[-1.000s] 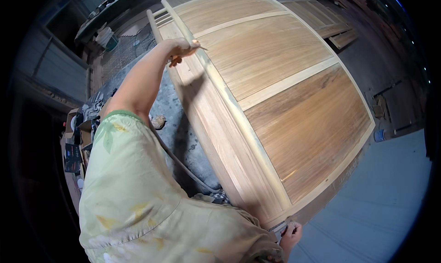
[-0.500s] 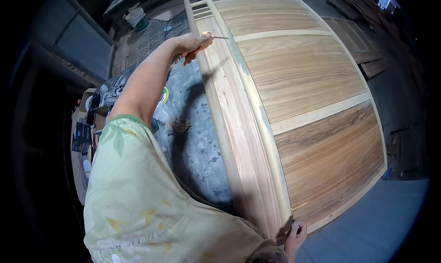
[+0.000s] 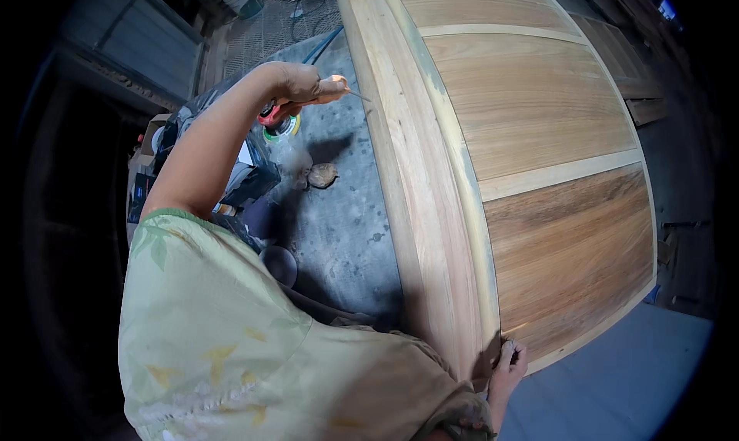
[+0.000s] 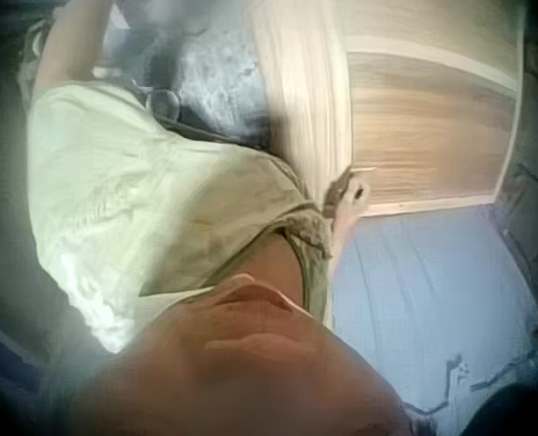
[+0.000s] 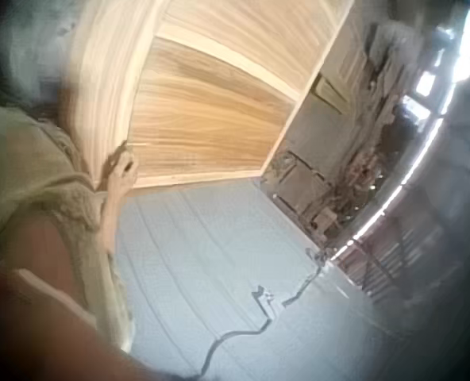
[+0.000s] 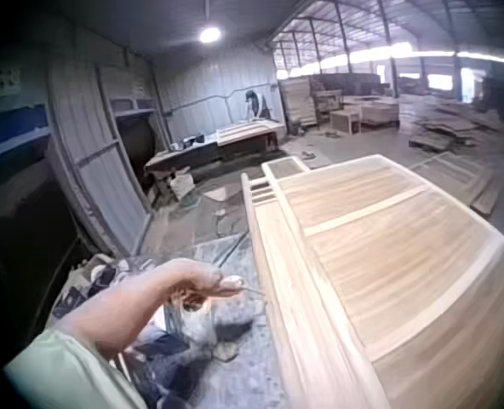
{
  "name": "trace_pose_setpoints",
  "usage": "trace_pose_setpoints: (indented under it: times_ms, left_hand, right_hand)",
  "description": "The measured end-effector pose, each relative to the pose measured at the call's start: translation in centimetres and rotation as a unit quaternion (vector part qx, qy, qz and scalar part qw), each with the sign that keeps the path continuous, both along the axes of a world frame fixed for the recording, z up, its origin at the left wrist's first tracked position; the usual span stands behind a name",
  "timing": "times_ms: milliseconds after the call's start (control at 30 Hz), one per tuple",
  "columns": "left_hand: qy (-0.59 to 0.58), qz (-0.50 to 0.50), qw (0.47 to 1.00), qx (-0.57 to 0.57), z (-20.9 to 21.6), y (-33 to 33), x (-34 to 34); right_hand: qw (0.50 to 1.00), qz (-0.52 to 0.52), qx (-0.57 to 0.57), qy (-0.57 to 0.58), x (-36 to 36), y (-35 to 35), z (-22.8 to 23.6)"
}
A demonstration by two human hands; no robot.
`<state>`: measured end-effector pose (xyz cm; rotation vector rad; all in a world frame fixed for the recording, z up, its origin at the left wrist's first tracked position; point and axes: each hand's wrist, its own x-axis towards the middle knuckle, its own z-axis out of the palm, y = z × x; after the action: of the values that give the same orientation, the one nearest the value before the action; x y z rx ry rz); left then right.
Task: The person applies putty to seams and gaps in a wood furniture panel by hand using a small block, then trims excess with a knife.
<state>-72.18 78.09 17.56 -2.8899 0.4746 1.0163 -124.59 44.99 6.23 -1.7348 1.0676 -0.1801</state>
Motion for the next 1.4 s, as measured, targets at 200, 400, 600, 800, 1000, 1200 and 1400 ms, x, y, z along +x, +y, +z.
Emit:
trace_pose_setpoints:
  times_ms: [200,400,600,800,1000,1200,1400]
  left_hand:
    - [0.056,-0.057,0.997,-0.014,1.9,-2.1,-7.1]
    - [-0.041,-0.141,0.988,-0.048,0.8,-7.2,-9.7]
    - [-0.062,-0.240,0.969,-0.023,0.6,-13.0,-12.1]
    - [-0.067,-0.248,0.966,-0.008,1.4,-21.6,-13.4]
    - [-0.101,-0.320,0.941,-0.032,-0.1,-33.3,-16.2]
    - [-0.066,-0.414,0.897,-0.138,-0.7,-48.2,-28.2]
    - [-0.024,-0.464,0.866,-0.188,-0.1,-61.2,-35.7]
  right_hand:
    - [1.000,0.006,0.015,-0.004,0.6,0.7,0.4]
    - [0.998,0.032,0.010,-0.047,0.8,1.8,0.9]
    - [0.999,-0.027,-0.008,-0.040,-1.5,2.9,1.3]
    - [0.997,-0.067,-0.019,-0.044,-4.1,3.7,2.3]
    - [0.990,-0.107,-0.085,-0.040,-7.2,3.8,0.1]
    - [0.977,-0.186,-0.022,-0.098,-10.8,3.1,-1.5]
    - [0.954,-0.265,-0.049,-0.128,-13.5,1.1,-1.2]
